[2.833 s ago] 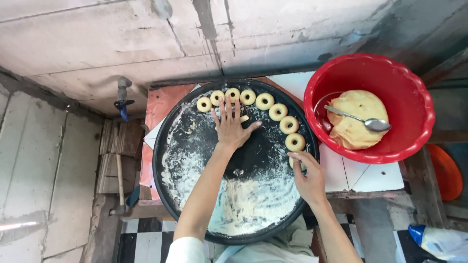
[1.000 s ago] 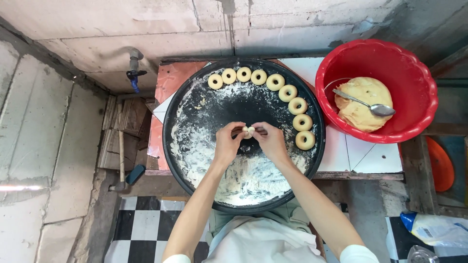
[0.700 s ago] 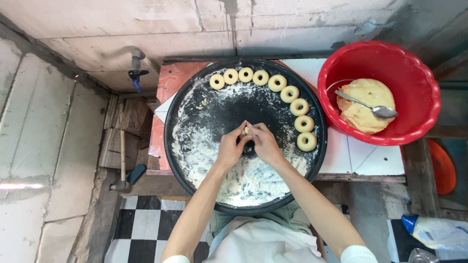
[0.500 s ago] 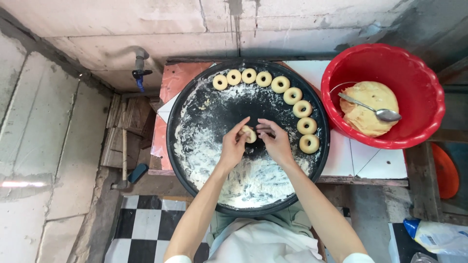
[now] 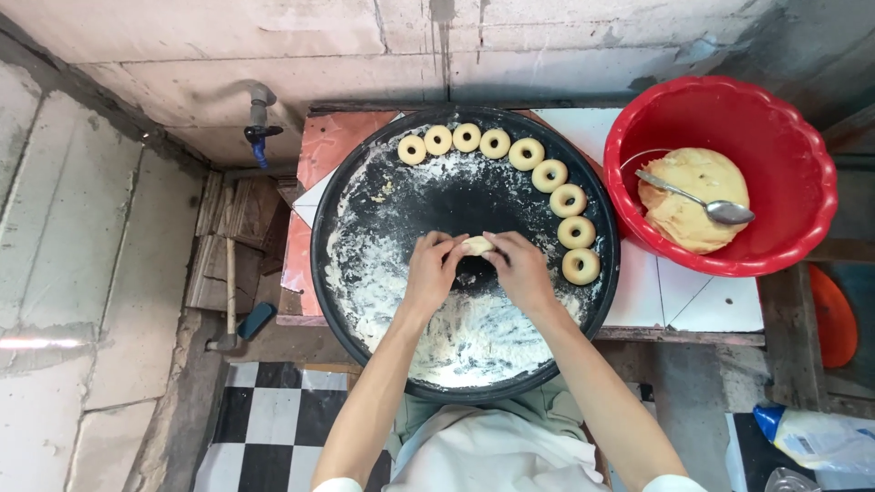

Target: Shaping pieces of dough into donut rings and arranging them on a floured tray.

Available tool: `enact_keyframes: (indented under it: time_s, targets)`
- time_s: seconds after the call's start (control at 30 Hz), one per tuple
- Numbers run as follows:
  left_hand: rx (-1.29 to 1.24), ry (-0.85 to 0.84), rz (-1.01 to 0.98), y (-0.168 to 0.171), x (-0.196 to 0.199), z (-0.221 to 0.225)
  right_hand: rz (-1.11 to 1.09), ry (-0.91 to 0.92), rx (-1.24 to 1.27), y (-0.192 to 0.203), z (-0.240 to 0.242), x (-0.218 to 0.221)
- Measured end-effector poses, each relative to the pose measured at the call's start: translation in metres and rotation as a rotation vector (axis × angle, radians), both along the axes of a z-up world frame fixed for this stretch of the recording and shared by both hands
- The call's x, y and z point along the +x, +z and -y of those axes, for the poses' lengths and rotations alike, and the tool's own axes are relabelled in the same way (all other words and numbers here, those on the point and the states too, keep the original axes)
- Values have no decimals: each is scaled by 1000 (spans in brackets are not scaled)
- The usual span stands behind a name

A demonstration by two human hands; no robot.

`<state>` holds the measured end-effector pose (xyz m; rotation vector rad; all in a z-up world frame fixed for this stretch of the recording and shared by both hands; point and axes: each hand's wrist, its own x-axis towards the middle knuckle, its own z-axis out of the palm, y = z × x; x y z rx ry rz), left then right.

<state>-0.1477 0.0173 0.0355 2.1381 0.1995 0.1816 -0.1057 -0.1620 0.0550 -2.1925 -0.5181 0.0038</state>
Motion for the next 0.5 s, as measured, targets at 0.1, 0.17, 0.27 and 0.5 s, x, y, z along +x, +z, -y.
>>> enact_keyframes:
  time_s: [0.1,0.17,0.27,0.5]
  targets:
    - [-124,97,13,-3,-1,2,144,72,-297,2,-2,-4]
    - [-177,93,-33,-5,2,-3,41,113,-296,21,-15,-7]
    - [-262,108,-107,1,-9,0,-103,212,-286,17,-23,-11]
    - [-171,89,-164,29,-10,-6,276,3,-378,3,-11,10]
